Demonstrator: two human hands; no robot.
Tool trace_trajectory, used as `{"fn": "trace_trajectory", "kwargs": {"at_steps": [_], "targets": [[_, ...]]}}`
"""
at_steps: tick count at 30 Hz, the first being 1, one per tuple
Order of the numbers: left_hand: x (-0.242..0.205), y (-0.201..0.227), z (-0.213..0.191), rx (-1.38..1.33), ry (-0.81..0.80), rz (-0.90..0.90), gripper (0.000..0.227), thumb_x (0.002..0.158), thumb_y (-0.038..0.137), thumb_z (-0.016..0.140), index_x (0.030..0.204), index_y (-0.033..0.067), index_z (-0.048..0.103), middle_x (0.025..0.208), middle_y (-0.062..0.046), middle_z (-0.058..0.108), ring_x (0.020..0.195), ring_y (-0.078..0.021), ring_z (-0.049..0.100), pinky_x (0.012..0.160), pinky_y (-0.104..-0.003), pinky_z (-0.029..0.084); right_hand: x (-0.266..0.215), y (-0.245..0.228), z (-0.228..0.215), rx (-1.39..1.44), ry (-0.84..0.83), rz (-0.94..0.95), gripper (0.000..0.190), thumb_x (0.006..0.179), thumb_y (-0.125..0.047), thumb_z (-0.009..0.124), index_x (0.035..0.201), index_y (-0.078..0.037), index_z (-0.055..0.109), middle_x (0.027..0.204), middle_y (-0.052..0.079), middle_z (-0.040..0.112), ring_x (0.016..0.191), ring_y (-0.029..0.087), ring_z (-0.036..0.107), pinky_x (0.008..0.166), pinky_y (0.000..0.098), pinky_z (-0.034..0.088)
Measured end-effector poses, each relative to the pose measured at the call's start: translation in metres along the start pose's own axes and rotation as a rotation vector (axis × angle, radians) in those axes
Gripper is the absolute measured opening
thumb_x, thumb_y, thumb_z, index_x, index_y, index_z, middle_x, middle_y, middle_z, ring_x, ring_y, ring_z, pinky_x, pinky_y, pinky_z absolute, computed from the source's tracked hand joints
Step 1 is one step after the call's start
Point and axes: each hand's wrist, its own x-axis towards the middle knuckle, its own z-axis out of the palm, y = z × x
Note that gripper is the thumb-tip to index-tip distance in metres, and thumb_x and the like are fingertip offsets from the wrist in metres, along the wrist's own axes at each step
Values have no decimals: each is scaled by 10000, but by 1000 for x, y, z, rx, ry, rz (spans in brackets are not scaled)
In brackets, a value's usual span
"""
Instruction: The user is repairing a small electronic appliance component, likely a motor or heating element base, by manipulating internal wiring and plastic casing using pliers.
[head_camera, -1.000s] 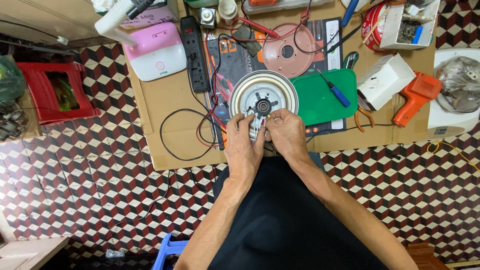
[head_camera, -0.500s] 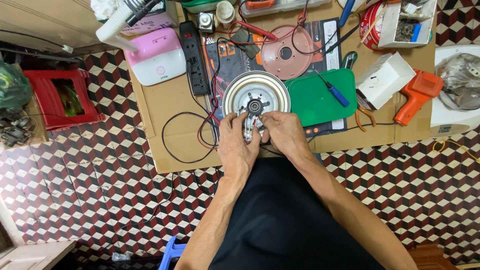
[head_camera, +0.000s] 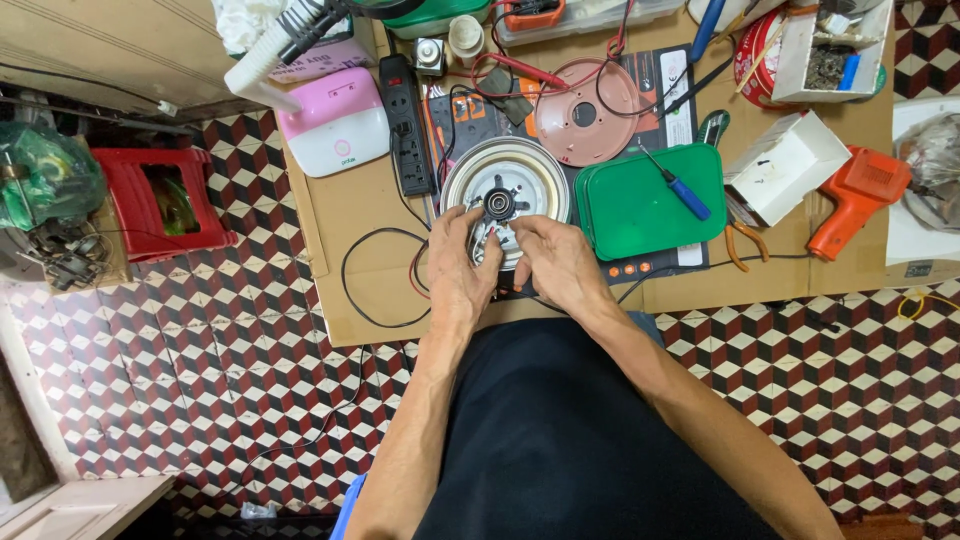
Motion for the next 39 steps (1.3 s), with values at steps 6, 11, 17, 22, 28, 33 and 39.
{"fn": "trace_trajectory", "kwargs": {"at_steps": [6, 11, 17, 22, 28, 33, 39], "targets": [[21, -20, -16, -40, -116, 0, 387, 911, 145, 703, 1271, 18, 643, 1369, -221, 609, 1200, -381, 649, 1014, -422, 537, -20, -41, -14, -589, 497, -495, 450, 936, -148, 643, 1364, -24, 586, 1285, 192, 653, 698, 274, 680, 713, 381, 553], [44, -33, -30, -89, -233, 1, 419, 920, 159, 717, 1308, 19, 644, 1368, -218, 636, 1192, -340, 664, 999, -422, 545, 35, -7, -23, -628, 318, -596, 566, 975, -159, 596, 1500, -2, 458, 1472, 236, 518, 1270, 419, 581, 1042, 454, 478], [64, -23, -45, -28, -355, -202, 430, 896, 190, 732, 1288, 26, 662, 999, -180, 773, 889, -254, 769, 814, -374, 593, 53, -4, -16, -620, 271, -552, 551, 1003, -204, 529, 1506, -2, 430, 1497, 231, 520, 1299, 418, 580, 1059, 462, 474], [71, -36, -44, 14, -355, -164, 418, 876, 198, 779, 1242, 16, 688, 983, -172, 783, 880, -238, 782, 789, -352, 603, 53, -9, -13, -649, 239, -502, 561, 1002, -221, 524, 1510, -11, 410, 1498, 236, 500, 1235, 429, 595, 1019, 475, 482], [71, -4, -54, -14, -364, -222, 327, 862, 180, 724, 1117, 32, 583, 895, -147, 759, 817, -259, 794, 732, -386, 611, 56, -7, -12, -660, 253, -525, 563, 1004, -218, 525, 1518, -23, 402, 1491, 245, 500, 1204, 442, 611, 994, 489, 500], [63, -4, -57, 288, -332, 167, 83, 886, 137, 697, 953, 91, 679, 1042, -73, 736, 862, -304, 733, 714, -444, 566, 52, -7, -10, -649, 242, -539, 556, 1001, -227, 525, 1513, -43, 409, 1488, 237, 509, 1198, 439, 616, 977, 493, 507], [69, -22, -55, 317, -361, 317, 143, 868, 148, 740, 1004, 108, 759, 1075, -50, 741, 870, -291, 733, 741, -414, 582, 51, -9, -12, -637, 229, -525, 559, 1001, -229, 518, 1517, -45, 408, 1483, 233, 508, 1189, 439, 614, 982, 495, 497]]}}
